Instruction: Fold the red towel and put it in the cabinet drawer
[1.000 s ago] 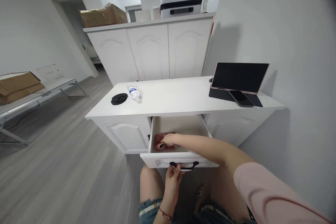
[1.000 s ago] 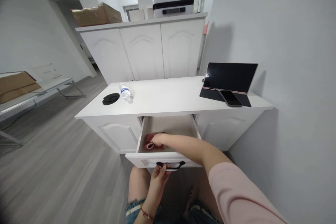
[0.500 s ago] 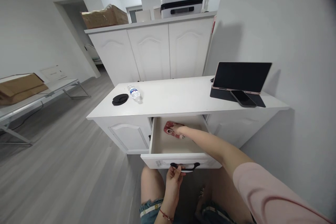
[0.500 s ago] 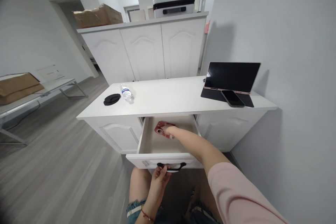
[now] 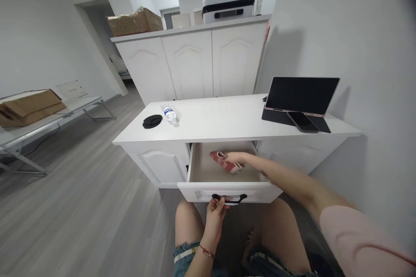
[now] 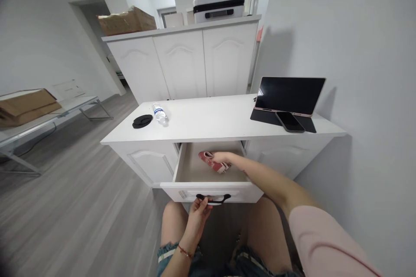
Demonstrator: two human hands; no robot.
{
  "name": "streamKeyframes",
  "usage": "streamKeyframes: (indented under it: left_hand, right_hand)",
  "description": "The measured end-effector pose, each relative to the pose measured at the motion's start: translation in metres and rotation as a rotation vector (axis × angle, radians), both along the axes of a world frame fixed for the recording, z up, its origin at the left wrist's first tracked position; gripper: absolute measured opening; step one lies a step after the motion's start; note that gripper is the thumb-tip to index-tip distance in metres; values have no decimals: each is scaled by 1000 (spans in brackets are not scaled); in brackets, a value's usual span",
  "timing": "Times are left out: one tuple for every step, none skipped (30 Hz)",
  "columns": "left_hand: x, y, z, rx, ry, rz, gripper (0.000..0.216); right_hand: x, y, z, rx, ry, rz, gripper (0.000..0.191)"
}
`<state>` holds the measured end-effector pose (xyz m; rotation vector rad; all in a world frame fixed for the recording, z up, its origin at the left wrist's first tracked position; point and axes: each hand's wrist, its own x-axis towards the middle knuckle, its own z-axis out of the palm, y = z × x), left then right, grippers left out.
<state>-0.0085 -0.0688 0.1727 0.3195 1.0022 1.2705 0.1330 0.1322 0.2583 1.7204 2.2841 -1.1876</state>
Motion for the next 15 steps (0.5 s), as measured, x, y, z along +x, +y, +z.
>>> streamKeyframes:
  left_hand:
    - [0, 1, 0, 7, 3, -3, 40]
    - [0, 3, 0, 12, 8, -6, 40]
    - [0, 5, 0, 12, 12, -4, 40]
    - [1, 7, 0, 11, 14, 0, 40]
    - [1, 10, 0, 11, 12, 4, 41]
    - [1, 14, 1, 13, 11, 6, 42]
    - [2, 18, 1, 15, 11, 4, 43]
    - [2, 23, 1, 18, 15, 1, 43]
    - [3, 28, 1, 20, 22, -3, 44]
    - [3, 33, 1, 21, 32, -8, 44]
    - [2, 38, 2, 21, 41, -12, 44]
    - [2, 42, 2, 18, 48, -16, 44]
    - [1, 47, 3, 16, 53, -19, 43]
    - [0, 51, 4, 17, 57, -19, 41]
    - [0, 55, 6, 21, 61, -14, 39]
  right_hand:
    - [4, -4, 6, -11, 51, 24, 26]
    - [8, -8, 14, -1, 106, 58, 28]
    - [12, -12, 24, 34, 171, 102, 31]
    - [15, -17, 34, 92, 227, 142, 33]
    - [17, -22, 46, 161, 272, 174, 35]
    - [17, -29, 59, 230, 299, 201, 38]
    - [16, -36, 71, 294, 295, 214, 39]
    - [13, -45, 82, 363, 280, 218, 39]
    - [8, -53, 91, 443, 264, 215, 41]
    - [1, -62, 97, 523, 253, 222, 45]
    - [-8, -71, 100, 589, 243, 245, 48]
    - [-18, -79, 100, 645, 234, 290, 50]
    - [-29, -86, 95, 697, 219, 339, 49]
    - [-41, -91, 88, 742, 197, 389, 47]
    - [-52, -96, 79, 771, 171, 451, 43]
